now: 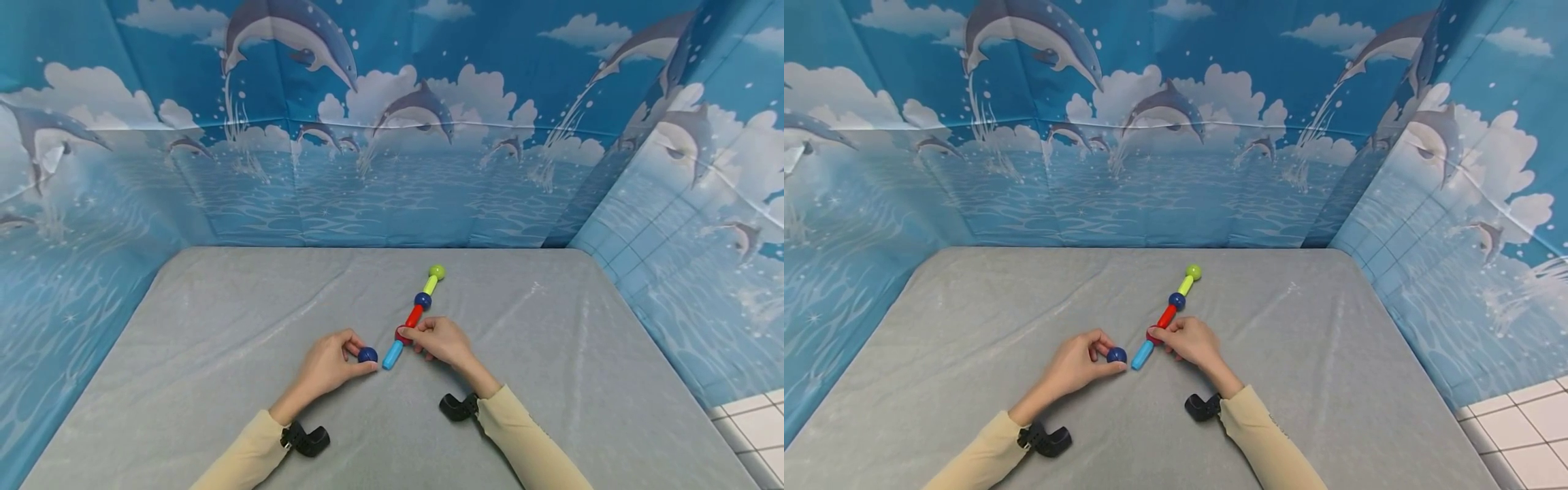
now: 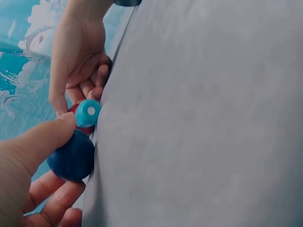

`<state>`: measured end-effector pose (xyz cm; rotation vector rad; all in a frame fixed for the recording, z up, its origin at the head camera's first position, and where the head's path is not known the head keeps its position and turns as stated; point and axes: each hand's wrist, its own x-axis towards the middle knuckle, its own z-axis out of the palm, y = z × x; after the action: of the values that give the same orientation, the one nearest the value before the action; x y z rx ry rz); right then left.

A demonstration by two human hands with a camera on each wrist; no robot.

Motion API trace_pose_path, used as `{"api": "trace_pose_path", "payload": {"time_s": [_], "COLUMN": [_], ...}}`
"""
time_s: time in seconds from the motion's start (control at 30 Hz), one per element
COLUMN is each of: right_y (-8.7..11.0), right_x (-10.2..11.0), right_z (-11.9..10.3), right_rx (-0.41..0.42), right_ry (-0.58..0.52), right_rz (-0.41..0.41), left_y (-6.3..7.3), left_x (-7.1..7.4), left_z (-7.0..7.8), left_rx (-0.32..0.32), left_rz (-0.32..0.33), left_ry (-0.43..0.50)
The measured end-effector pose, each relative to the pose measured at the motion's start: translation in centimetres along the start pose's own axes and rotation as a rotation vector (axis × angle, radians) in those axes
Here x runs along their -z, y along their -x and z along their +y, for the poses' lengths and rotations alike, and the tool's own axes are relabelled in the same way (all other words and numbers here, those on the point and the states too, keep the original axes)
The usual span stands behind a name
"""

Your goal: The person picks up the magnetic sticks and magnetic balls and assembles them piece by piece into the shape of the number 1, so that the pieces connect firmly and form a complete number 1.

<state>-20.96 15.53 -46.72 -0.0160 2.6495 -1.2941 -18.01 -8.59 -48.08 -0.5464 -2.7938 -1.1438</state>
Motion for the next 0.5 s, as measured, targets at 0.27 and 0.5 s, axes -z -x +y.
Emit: {"api": "trace_pose_path", "payload": {"time_s": [0.27,0.5], "right_y": [-0.2,-0.1], "right_x": [0.0,0.0], "right_z": [0.0,-0.1], "right_rx": [-0.005,-0.012], "right_ry": [0.01,0.013], "right_rz": [-0.002,-0.003], "left_y": [0.7,1.2], "left_x": [-0.6,-0.9], "left_z": [0.4,0.7], "left_rx": [0.023,0.04], "left_rz": [0.003,-0.004], "left_ry": [0.023,0.043]}}
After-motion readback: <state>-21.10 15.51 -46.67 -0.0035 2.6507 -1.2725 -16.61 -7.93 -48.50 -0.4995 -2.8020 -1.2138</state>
